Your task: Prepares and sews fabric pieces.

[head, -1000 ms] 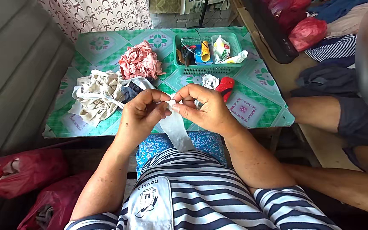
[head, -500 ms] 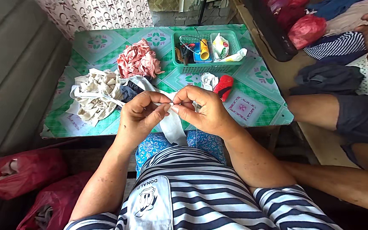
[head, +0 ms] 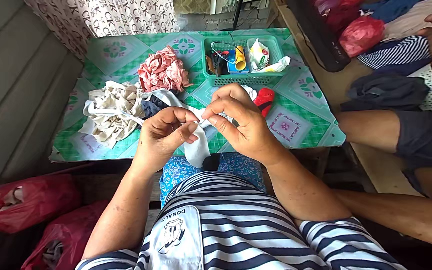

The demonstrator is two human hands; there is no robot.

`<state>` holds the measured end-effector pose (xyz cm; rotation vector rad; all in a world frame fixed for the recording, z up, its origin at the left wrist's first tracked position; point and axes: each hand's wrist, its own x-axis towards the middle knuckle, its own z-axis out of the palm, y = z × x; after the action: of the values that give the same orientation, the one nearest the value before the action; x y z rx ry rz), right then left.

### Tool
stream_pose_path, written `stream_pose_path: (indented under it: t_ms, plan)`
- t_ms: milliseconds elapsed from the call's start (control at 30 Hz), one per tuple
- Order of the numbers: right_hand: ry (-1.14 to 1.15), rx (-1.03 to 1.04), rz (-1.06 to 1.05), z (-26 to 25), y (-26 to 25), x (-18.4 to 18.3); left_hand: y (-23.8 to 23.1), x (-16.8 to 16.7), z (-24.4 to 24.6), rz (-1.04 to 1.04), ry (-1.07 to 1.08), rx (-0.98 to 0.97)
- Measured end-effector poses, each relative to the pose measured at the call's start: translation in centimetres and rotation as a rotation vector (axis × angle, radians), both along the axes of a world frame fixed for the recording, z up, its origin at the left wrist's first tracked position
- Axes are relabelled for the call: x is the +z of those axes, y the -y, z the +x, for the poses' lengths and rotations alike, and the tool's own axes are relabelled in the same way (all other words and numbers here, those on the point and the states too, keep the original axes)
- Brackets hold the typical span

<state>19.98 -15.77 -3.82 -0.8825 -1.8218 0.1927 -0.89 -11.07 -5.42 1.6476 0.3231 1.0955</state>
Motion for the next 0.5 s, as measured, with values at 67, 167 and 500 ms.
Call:
stream_pose_path:
  t_ms: [67, 167, 500]
  plan:
    - [-0.006, -0.022, -0.003, -0.01, 0.12, 0.1, 0.04, 0.07, 0.04, -0.021, 0.009, -0.014]
    - [0.011, -0.044, -0.004, -0.03, 0.23, 0.28, 0.17, 0.21, 0.12, -0.061, 0.03, -0.044]
    - [0.08, -0.11, 0.067, -0.2, 0.41, 0.4, 0.37, 0.33, 0.21, -0.125, 0.061, -0.08]
